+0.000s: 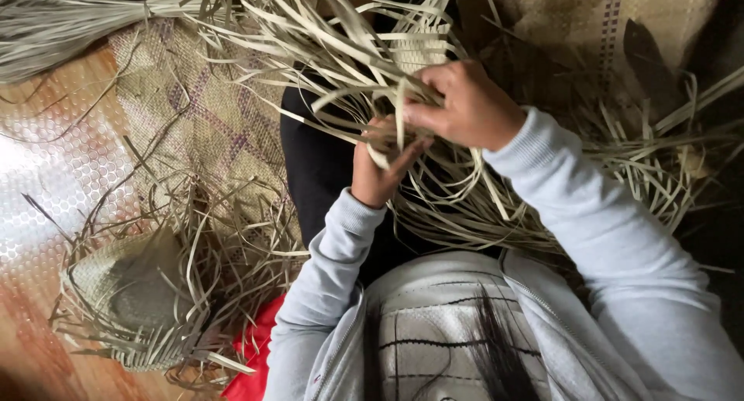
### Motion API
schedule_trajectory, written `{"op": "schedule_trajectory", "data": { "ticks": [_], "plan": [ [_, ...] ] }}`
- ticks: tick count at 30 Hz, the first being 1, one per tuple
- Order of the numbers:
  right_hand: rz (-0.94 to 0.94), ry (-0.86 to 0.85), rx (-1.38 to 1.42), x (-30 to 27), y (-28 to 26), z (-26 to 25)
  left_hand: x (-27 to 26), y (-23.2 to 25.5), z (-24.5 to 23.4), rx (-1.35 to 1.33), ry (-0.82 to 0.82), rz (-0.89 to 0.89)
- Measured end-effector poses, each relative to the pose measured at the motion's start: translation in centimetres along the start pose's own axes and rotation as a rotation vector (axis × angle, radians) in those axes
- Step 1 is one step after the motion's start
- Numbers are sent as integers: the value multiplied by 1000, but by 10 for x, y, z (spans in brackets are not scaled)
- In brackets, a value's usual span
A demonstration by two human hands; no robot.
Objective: Hand-weaving dried plant fibers into a mat or basket while sitting on the floor
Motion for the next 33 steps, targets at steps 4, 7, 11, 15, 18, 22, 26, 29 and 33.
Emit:
{"op": "schedule_trajectory", "data": {
  "ticks": [4,7,11,15,18,22,26,29,33],
  "plan": [
    [12,-22,20,-31,-17,8,-9,-17,3,30,77,34],
    [47,88,126,-63,-9,10,-6,-23,-1,-27,90,-57],
    [183,229,170,-90,8,12,0,-7,0,-55,36,-39],
    [191,305,376,-81,-18,12,-8,-12,5,3,31,7],
    [-323,259,621,-87,-49,-24,-3,-6,3,-36,38,-25],
    [109,582,224,-85,-21,-36,-5,-9,4,-251,90,-64],
    [76,360,-243,-68,-29,-10,-10,-18,8,-295,68,-157],
    [81,328,-323,-70,-27,-4,-15,-25,12,-390,47,-221],
    [113,410,-295,-76,-25,-4,-12,-37,13,-418,38,-245]
  ]
}}
Point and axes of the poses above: each hand's wrist, its own x-axis towards the middle knuckle, its own z-axis out of the palm, y = z × x, the point moved 6 cm from there along x, towards the middle knuckle, and after that the axes turned 9 degrees about x, right-handed, at the moved point
